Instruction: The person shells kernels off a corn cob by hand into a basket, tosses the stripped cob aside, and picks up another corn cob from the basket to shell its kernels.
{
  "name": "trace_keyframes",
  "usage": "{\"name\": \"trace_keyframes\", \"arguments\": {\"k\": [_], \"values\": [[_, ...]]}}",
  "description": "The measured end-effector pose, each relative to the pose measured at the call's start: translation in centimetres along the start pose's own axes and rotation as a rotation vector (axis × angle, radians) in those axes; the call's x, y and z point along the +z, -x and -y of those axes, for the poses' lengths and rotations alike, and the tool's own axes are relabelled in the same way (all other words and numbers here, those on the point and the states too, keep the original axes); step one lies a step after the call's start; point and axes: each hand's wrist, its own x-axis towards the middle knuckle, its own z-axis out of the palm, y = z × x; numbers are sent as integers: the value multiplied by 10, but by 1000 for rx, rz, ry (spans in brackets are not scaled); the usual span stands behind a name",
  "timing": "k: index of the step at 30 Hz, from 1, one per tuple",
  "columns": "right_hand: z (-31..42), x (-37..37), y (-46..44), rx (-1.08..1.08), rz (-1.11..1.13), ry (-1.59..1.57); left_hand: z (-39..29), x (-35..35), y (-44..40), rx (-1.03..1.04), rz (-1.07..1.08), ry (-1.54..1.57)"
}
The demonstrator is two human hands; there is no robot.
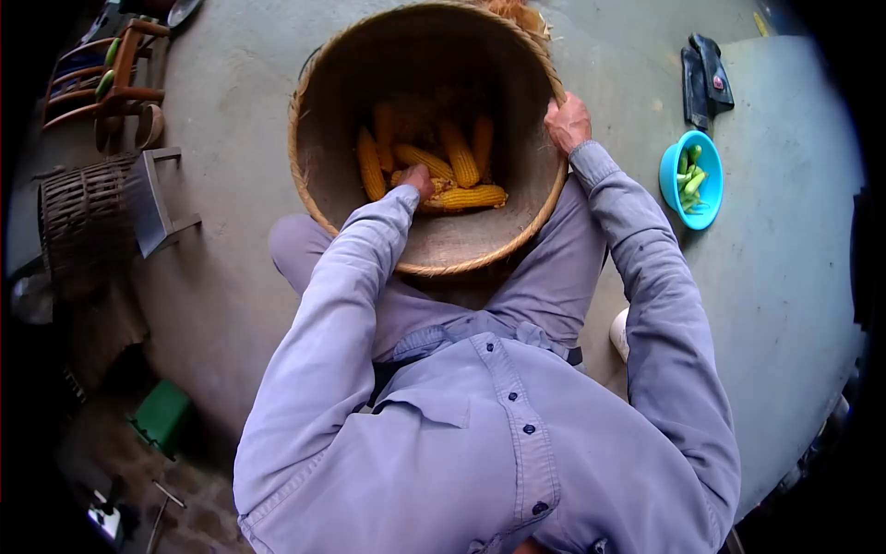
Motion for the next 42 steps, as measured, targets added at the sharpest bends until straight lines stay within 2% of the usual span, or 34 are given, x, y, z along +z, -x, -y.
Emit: {"name": "trace_keyframes", "arguments": {"k": [3,5,9,12,15,18,20,23,25,26,27,28,29,31,32,33,35,37,38,41,42], "values": [[7,-8,-2,-1,-7,0,-8,15,-9,6,-16,-17],[5,-6,0,-11,-12,7,8,45,-38,31,128,-89],[9,-11,1,23,8,9,0,31,-1,135,31,-290],[5,-6,1,35,0,-17,6,31,-4,160,101,-349],[2,-4,-3,75,12,-21,22,25,-12,249,48,-202],[0,-5,0,78,6,-26,18,-22,-11,327,-173,10],[3,-8,4,53,-9,-83,1,-65,18,241,-306,285],[-6,5,6,-145,-319,37,-13,-105,64,182,-565,592],[16,-16,25,-440,-515,-3,-4,-111,79,110,-640,793],[32,-29,36,-591,-547,-72,-1,-107,86,96,-588,1101],[43,-36,46,-765,-496,-243,1,-104,97,80,-527,1414],[49,-33,61,-819,-420,-401,-7,-104,120,157,-475,1596],[52,-22,88,-650,-159,-583,-17,-110,147,93,-416,1636],[58,-5,138,-271,474,-1144,2,-93,149,148,-240,1908],[58,-3,158,-97,704,-1339,5,-87,147,132,-231,1972],[59,2,176,-15,785,-1390,7,-79,150,104,-217,2031],[61,12,208,-113,817,-1482,4,-69,156,5,-169,2101],[60,31,227,-190,635,-1446,-4,-61,158,-90,-82,2164],[57,38,229,-233,547,-1419,1,-53,149,-91,-7,2169],[68,21,237,-118,592,-1483,-18,-57,169,50,179,2266],[70,19,238,-168,588,-1460,-18,-57,169,49,198,2274]]}}
